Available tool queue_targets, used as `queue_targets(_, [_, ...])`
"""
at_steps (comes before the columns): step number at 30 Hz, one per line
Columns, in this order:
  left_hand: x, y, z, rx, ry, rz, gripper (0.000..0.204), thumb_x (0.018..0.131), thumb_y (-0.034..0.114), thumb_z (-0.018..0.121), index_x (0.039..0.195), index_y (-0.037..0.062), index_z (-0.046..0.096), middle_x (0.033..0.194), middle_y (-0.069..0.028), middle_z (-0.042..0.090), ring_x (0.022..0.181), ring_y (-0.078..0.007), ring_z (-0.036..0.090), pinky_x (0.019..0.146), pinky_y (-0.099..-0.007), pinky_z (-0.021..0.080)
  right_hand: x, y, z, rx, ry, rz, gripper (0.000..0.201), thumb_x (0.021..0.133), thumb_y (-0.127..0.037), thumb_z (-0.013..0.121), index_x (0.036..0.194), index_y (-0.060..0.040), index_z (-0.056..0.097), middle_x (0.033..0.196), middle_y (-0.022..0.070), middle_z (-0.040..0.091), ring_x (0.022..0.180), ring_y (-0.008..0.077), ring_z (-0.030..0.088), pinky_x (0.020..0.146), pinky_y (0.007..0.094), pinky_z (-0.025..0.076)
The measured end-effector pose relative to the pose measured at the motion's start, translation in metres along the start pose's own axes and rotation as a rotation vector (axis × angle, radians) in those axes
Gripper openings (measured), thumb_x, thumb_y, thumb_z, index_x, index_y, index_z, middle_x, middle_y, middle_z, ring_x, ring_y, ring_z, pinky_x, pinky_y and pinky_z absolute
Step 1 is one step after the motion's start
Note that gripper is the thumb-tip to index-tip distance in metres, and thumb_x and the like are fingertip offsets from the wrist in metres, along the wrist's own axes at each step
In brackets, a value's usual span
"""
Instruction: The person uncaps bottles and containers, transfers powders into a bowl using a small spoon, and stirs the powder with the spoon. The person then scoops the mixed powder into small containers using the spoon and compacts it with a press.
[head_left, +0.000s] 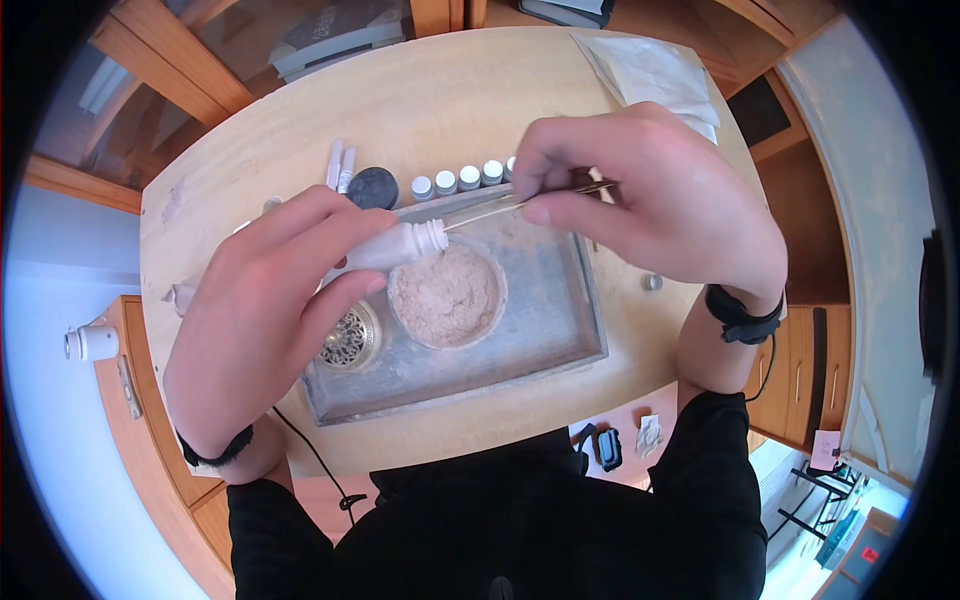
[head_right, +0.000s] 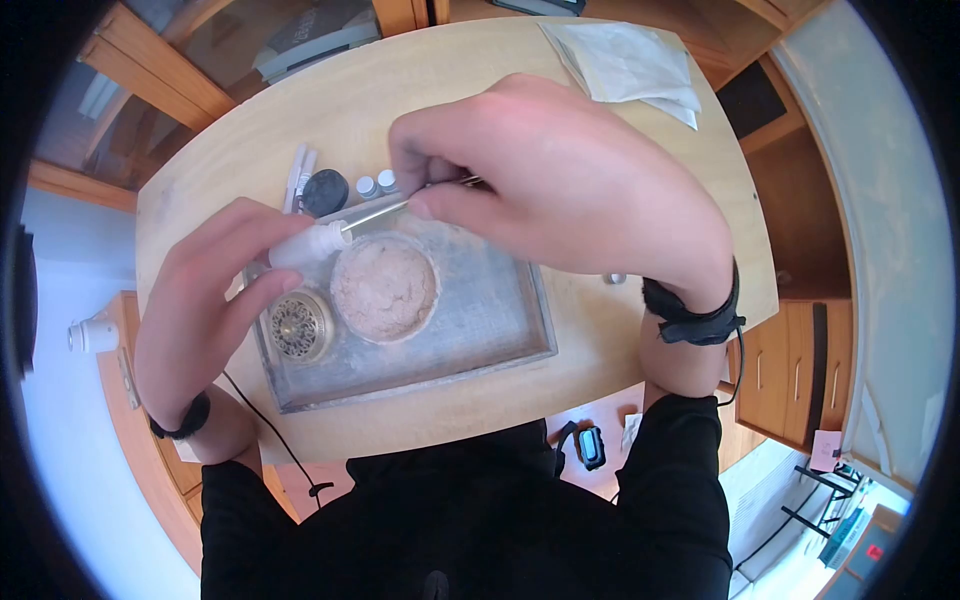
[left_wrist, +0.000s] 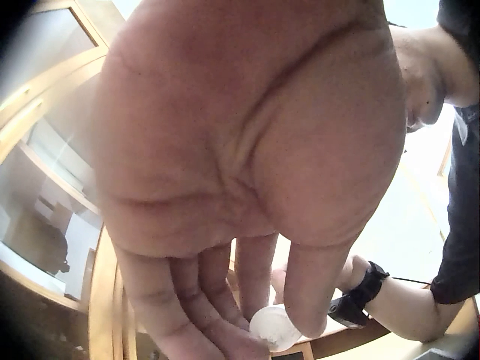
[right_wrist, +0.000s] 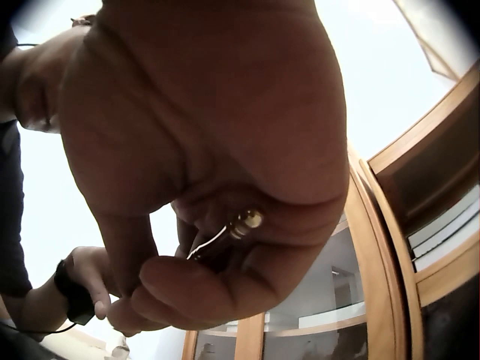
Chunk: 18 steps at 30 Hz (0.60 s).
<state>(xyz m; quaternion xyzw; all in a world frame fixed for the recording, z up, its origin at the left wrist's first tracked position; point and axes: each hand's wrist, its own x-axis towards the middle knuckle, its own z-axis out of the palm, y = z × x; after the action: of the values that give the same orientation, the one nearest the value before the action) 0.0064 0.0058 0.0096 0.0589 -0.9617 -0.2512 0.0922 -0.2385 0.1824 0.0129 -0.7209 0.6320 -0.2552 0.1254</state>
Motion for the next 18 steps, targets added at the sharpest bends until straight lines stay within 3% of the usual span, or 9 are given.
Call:
queue_targets(5, [-0.002, 0.000, 0.003, 0.021, 0.022, 0.009, 0.037, 0.088, 0.001, 0.073, 0.124, -0.0008, 0.069, 0.104, -0.0137, 0.066, 0.087, -0.0275, 0.063, 0.077, -0.0334, 0.051, 0.009, -0.003, 0.020, -0.036, 0.084, -0.056, 0.011, 0.090, -0.005, 0.074, 0.099, -0.0052, 0.067, 0.075, 0.0081, 0.069, 0.065, 0.0261, 0.065, 0.060, 0.0337, 0.049])
queue_targets(18, [-0.002, 0.003, 0.000, -0.027, -0.011, -0.031, 0.038, 0.089, -0.002, 0.071, 0.127, -0.0028, 0.069, 0.103, -0.0135, 0.064, 0.090, -0.0267, 0.063, 0.079, -0.0327, 0.050, 0.000, 0.004, 0.007, -0.071, 0.006, -0.015, 0.009, 0.089, -0.004, 0.073, 0.095, -0.0047, 0.067, 0.076, 0.0083, 0.068, 0.066, 0.0247, 0.064, 0.063, 0.0338, 0.050])
